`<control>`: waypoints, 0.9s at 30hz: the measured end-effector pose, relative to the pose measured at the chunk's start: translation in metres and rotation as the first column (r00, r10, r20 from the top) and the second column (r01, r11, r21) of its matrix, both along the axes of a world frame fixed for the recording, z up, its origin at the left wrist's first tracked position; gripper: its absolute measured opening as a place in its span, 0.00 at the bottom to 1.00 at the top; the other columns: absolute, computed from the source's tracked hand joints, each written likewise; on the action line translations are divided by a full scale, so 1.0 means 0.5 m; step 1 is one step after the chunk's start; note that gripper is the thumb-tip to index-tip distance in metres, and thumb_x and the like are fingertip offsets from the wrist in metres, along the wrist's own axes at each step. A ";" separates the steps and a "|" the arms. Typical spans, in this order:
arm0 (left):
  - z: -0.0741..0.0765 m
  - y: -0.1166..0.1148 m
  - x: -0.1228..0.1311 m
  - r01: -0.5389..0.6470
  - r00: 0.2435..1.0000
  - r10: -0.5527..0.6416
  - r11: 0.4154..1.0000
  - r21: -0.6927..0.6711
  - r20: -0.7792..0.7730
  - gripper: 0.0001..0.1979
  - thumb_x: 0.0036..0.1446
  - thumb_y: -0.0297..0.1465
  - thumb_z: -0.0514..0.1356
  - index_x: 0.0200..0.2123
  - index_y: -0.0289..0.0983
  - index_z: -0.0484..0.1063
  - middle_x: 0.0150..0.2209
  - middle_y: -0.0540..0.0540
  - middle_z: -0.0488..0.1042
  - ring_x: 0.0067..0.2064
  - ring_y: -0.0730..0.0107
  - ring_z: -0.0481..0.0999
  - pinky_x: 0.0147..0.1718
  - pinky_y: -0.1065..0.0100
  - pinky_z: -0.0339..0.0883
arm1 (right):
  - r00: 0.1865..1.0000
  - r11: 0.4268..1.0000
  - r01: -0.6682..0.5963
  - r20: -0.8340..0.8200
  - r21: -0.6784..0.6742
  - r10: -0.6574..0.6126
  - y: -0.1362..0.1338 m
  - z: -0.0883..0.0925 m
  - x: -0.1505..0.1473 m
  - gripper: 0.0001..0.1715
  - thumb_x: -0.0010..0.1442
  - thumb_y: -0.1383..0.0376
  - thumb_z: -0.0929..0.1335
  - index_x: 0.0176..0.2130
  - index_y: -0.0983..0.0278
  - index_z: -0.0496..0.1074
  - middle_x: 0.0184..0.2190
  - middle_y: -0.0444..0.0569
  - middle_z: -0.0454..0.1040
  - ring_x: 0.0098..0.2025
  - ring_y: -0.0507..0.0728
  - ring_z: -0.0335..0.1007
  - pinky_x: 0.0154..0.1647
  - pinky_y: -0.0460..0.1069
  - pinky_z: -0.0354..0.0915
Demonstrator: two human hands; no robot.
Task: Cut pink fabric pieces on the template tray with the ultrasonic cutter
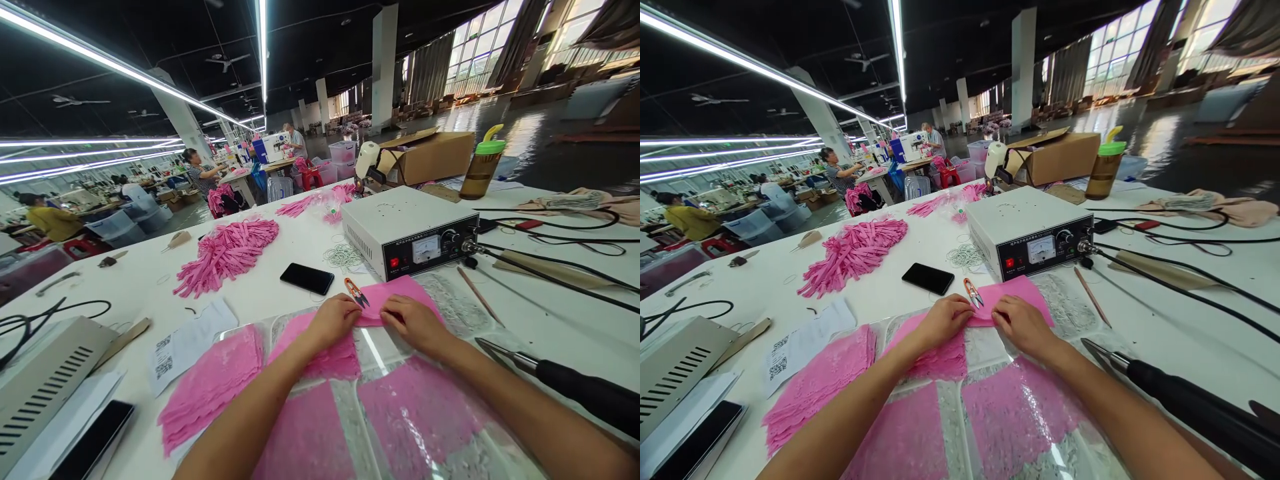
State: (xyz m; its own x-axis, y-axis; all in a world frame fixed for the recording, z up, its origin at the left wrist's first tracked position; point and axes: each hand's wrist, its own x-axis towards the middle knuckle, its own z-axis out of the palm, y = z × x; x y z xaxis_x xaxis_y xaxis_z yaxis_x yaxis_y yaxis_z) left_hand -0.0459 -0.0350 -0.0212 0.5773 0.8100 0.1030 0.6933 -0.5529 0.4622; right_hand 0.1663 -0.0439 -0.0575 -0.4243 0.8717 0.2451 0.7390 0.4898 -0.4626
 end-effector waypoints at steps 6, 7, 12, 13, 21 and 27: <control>0.005 0.007 -0.004 -0.002 0.999 0.003 1.000 -0.024 0.053 0.11 0.65 0.35 0.57 0.46 0.35 0.71 0.46 0.44 0.73 0.44 0.66 0.75 0.45 0.58 0.71 | 1.000 1.000 0.007 -0.012 -0.023 -0.008 0.004 -0.003 -0.001 0.11 0.67 0.60 0.66 0.46 0.65 0.71 0.44 0.50 0.72 0.41 0.56 0.71 0.42 0.54 0.71; 0.005 0.007 -0.004 -0.006 0.998 0.008 1.000 -0.025 0.056 0.11 0.65 0.35 0.57 0.45 0.35 0.71 0.45 0.44 0.73 0.44 0.66 0.75 0.45 0.58 0.71 | 1.000 1.000 0.007 -0.017 -0.023 -0.007 0.004 -0.003 -0.001 0.11 0.67 0.60 0.66 0.46 0.65 0.71 0.44 0.50 0.72 0.41 0.56 0.71 0.42 0.54 0.71; 0.006 0.011 -0.004 -0.019 0.998 0.021 0.999 -0.030 0.061 0.10 0.65 0.34 0.57 0.43 0.34 0.72 0.44 0.44 0.74 0.44 0.67 0.75 0.45 0.59 0.71 | 0.999 1.000 0.011 -0.031 -0.027 -0.012 0.004 -0.003 -0.002 0.12 0.67 0.61 0.66 0.46 0.65 0.70 0.44 0.50 0.72 0.41 0.56 0.71 0.42 0.54 0.71; 0.006 0.012 -0.004 -0.018 0.998 0.020 0.999 -0.029 0.058 0.10 0.65 0.34 0.57 0.43 0.34 0.72 0.44 0.44 0.74 0.44 0.67 0.75 0.45 0.59 0.71 | 0.999 1.000 0.011 -0.032 -0.029 -0.012 0.004 -0.003 -0.001 0.11 0.67 0.61 0.66 0.46 0.65 0.70 0.44 0.50 0.72 0.41 0.56 0.71 0.42 0.54 0.71; 0.011 0.015 -0.004 -0.021 1.000 0.021 1.000 -0.004 0.001 0.10 0.65 0.35 0.57 0.44 0.35 0.72 0.46 0.44 0.73 0.45 0.66 0.74 0.46 0.58 0.70 | 0.999 0.999 0.009 -0.043 -0.031 -0.010 0.004 0.002 -0.002 0.12 0.67 0.60 0.66 0.46 0.65 0.70 0.44 0.50 0.72 0.41 0.56 0.71 0.42 0.54 0.71; 0.018 0.014 0.002 -0.044 0.999 0.043 0.999 0.029 0.021 0.09 0.65 0.34 0.58 0.43 0.35 0.72 0.46 0.44 0.73 0.46 0.66 0.74 0.47 0.57 0.70 | 0.999 1.000 0.025 -0.039 -0.002 -0.025 -0.004 0.007 -0.003 0.11 0.67 0.61 0.66 0.45 0.66 0.71 0.42 0.49 0.72 0.39 0.55 0.71 0.39 0.53 0.71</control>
